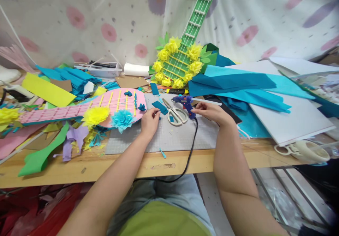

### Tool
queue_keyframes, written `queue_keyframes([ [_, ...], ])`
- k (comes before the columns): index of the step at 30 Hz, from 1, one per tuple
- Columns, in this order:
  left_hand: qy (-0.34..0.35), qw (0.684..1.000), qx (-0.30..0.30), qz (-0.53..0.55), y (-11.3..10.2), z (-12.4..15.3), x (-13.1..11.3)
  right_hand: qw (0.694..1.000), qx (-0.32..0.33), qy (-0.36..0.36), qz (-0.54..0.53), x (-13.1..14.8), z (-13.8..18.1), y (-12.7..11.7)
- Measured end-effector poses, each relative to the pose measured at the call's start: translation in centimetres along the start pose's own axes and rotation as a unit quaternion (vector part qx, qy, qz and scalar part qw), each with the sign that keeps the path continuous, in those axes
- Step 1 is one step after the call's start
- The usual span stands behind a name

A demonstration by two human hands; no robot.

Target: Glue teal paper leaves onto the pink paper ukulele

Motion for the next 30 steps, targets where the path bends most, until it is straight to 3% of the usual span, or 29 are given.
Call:
queue_keyframes([
  [2, -0.006, 1.0, 0.002, 0.028, 0.0, -0.1, 0.1, 0.998, -0.057, -0.021, 0.025, -0.2, -1.0, 0.2],
  [4, -0.014, 0.998, 0.009, 0.062, 0.1, -0.2, 0.3, 0.996, -0.069, -0.047, 0.037, 0.2, -2.1, 1.7],
  [9, -0.032, 0.994, 0.033, 0.1, 0.4, -0.4, 1.0, 0.988, -0.15, 0.037, 0.009, -0.9, -3.5, 3.9],
  [13, -0.041, 0.994, 0.03, 0.098, 0.4, -0.4, 1.3, 0.969, -0.209, 0.022, -0.13, -0.8, -3.0, 3.3],
  [15, -0.044, 0.994, 0.027, 0.099, 0.4, -0.4, 1.4, 0.952, -0.189, -0.038, -0.239, 0.5, -2.6, 2.9],
  [17, -0.046, 0.994, 0.022, 0.097, 0.3, -0.4, 1.4, 0.945, -0.114, -0.091, -0.292, 2.2, -2.0, 2.9],
  [21, -0.05, 0.994, 0.017, 0.096, 0.2, -0.3, 1.3, 0.968, 0.013, -0.091, -0.232, 3.8, -0.9, 4.0],
  [30, -0.036, 0.995, 0.009, 0.093, 0.1, -0.3, 1.2, 0.985, 0.034, -0.053, -0.158, 3.2, -1.2, 5.0],
])
Point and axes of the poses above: each hand's wrist, its own z-axis away from the middle knuckle, its own y-axis out of the palm, x = y × z, the point moved 8 cm from there along -z, towards the middle knuckle, and after that the axes turned 13 degrees about -y, right-handed, at the moved point
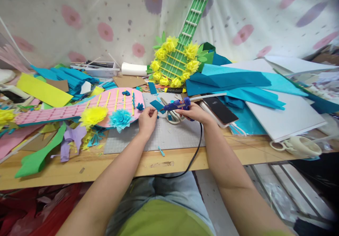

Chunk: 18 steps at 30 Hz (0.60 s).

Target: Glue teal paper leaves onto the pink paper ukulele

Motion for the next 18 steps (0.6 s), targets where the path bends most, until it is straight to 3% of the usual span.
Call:
queue_keyframes([
  [18, 0.009, 1.0, 0.008, -0.009, 0.03, 0.06, -0.12, 1.0, -0.007, 0.007, 0.01, 0.02, -0.07, 0.03],
])
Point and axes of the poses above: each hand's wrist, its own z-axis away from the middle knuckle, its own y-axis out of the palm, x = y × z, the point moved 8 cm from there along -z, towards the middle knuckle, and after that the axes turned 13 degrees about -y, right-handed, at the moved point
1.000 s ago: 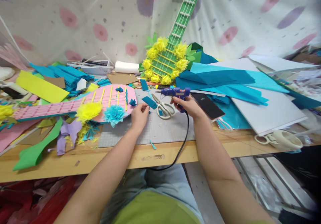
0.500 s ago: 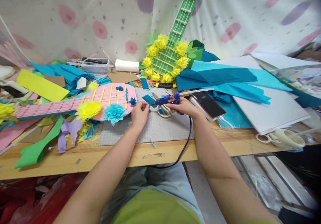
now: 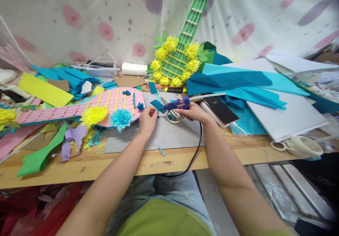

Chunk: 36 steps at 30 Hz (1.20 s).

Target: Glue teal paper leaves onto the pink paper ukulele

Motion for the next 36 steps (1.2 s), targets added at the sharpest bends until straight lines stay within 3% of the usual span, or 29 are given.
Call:
queue_keyframes([
  [27, 0.004, 1.0, 0.016, 0.003, 0.3, 0.3, -0.6, 1.0, -0.021, -0.007, -0.013, -0.6, -0.2, -0.4],
  [30, 0.026, 0.999, 0.039, -0.006, 0.7, 0.6, -1.1, 0.999, -0.053, 0.001, -0.002, -0.7, -0.3, -0.8],
  [36, 0.057, 0.997, 0.056, -0.005, 1.0, 1.0, -1.6, 0.979, -0.196, 0.036, 0.05, -2.5, -1.1, -2.5],
])
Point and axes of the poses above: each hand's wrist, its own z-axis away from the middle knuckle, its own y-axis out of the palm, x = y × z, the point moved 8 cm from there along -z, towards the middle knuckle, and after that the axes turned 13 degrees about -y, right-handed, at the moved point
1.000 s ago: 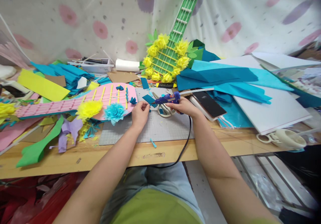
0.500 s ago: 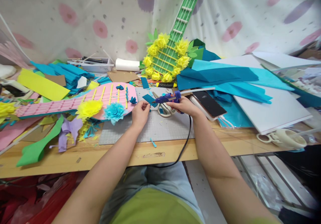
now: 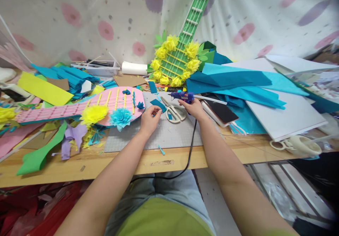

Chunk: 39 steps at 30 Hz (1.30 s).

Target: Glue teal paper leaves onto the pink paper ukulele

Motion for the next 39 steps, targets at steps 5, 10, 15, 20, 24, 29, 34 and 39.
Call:
queue_keyframes([
  [5, 0.019, 1.0, -0.014, -0.021, -0.2, 0.0, 0.1, 0.998, 0.011, -0.024, 0.052, -1.4, -1.1, 1.1],
  [10, 0.02, 0.999, -0.023, -0.027, -0.3, 0.1, 0.1, 0.986, 0.052, -0.061, 0.146, 0.2, -0.5, -0.4],
  [15, 0.011, 0.998, -0.025, -0.06, -0.3, 0.7, -0.5, 0.952, 0.135, -0.047, 0.269, 2.4, 1.2, -2.9],
  [20, 0.043, 0.988, -0.037, -0.141, 0.0, 1.5, -1.5, 0.952, 0.219, -0.176, 0.12, 6.8, 2.3, 0.7],
  [24, 0.071, 0.965, -0.044, -0.249, 0.5, 1.9, -1.9, 0.913, 0.238, -0.297, 0.147, 10.0, 2.8, 3.9],
  [29, 0.077, 0.939, -0.036, -0.334, 1.1, 1.9, -2.2, 0.862, 0.259, -0.345, 0.267, 11.2, 3.0, 5.7],
  [34, 0.074, 0.93, -0.042, -0.358, 1.0, 1.8, -2.4, 0.848, 0.259, -0.349, 0.303, 11.1, 2.9, 6.3],
  [39, 0.105, 0.926, -0.041, -0.36, 1.0, 1.9, -2.4, 0.871, 0.236, -0.344, 0.261, 10.8, 2.9, 6.0],
])
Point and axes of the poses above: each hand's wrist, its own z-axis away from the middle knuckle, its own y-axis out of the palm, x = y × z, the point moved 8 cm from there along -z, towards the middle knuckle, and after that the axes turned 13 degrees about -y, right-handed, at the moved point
